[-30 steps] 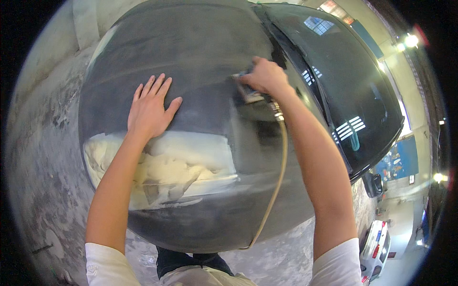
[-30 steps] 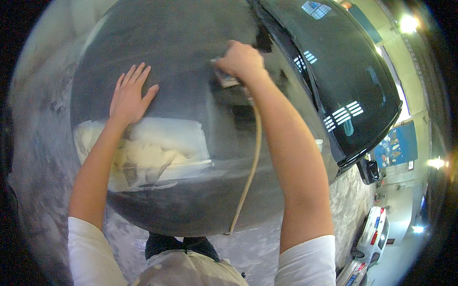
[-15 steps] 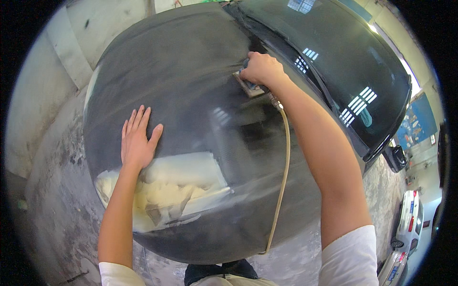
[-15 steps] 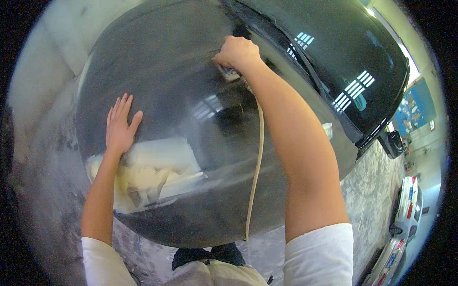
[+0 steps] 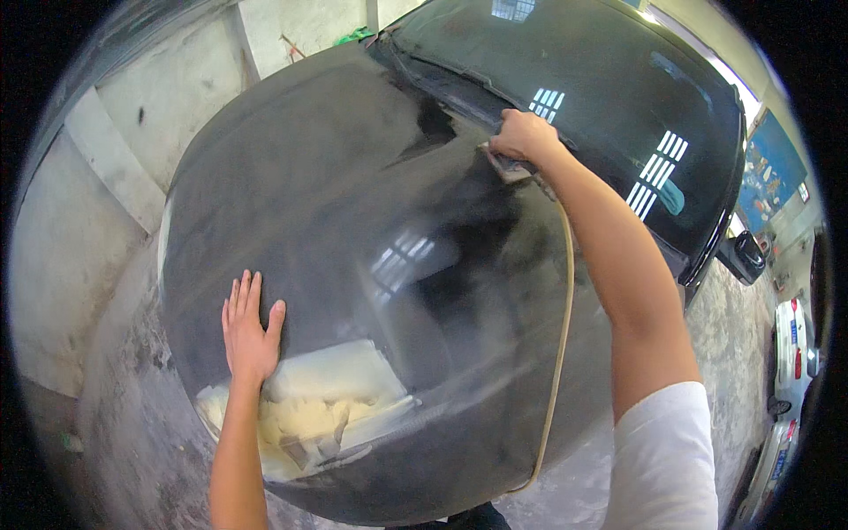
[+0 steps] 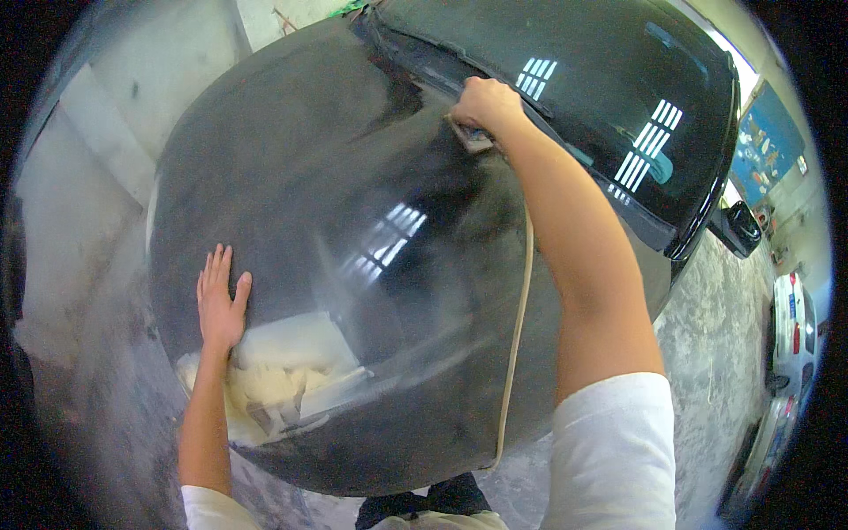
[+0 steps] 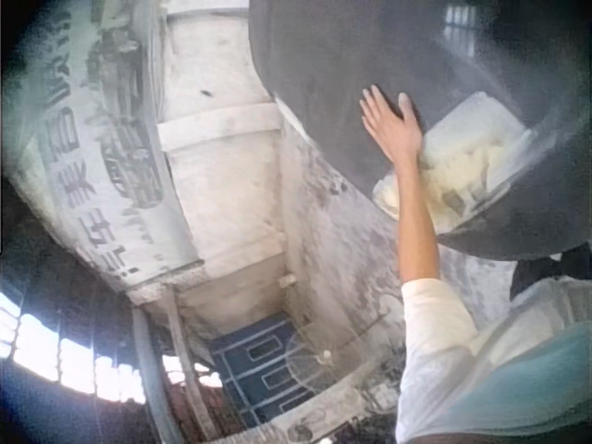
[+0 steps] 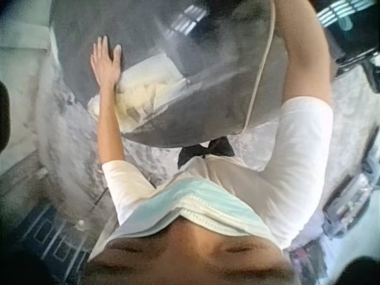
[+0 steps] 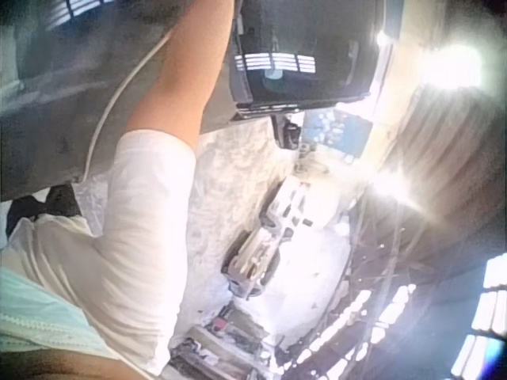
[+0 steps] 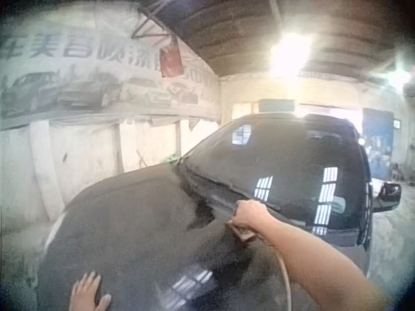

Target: The person uses an orbital sander to sand the hood of a black car. They move the sander across the hood surface in overlapping passes, occasionally repositioning their left hand for stability. The task continues until the person stops and removes the sanding pad from the tool.

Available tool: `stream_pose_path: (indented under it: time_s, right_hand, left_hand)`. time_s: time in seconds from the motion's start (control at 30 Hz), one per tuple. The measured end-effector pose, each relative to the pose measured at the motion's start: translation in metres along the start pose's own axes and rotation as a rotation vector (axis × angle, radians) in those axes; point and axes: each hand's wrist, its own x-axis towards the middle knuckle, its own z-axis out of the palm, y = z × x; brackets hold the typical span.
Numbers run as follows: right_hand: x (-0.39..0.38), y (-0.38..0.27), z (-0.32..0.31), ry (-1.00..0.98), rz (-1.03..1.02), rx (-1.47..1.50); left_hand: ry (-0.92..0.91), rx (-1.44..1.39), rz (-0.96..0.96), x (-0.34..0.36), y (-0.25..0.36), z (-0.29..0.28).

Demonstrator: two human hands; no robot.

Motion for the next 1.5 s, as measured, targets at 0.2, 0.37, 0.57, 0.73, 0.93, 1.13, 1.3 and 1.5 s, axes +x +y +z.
stream_pose_path:
  time_s: [0.2,0.37,0.57,0.73,0.93,1.13,1.3,1.5]
  right_hand:
    - [0.003,-0.066,0.014,0.008,-0.131,0.109]
    - [-0.023,-0.134,0.018,-0.074,-0.282,0.169]
    - [-0.017,-0.098,0.002,-0.149,-0.195,0.199]
    - [-0.024,-0.029,0.004,-0.018,-0.104,0.135]
    - [-0.091,0.038,-0.017,-0.042,-0.1,0.025]
    - [-0.162,0.061,-0.023,-0.08,-0.179,-0.014]
    - [-0.118,0.039,-0.01,-0.052,-0.165,-0.023]
    - [-0.032,-0.014,0.006,-0.011,-0.192,-0.065]
  left_hand:
    - [-0.003,-0.029,0.015,-0.001,-0.003,0.001]
    - [-0.017,-0.019,0.004,-0.002,0.001,-0.003]
    - [-0.011,-0.02,0.007,0.0,0.001,-0.005]
    - [-0.001,-0.003,0.011,0.001,-0.007,0.001]
    - [-0.003,0.025,-0.002,0.0,-0.005,0.002]
    - [0.031,0.054,-0.004,-0.001,0.0,0.004]
    - [0.041,0.047,0.0,-0.002,-0.001,0.006]
    - [0.065,0.045,-0.016,-0.001,0.0,0.005]
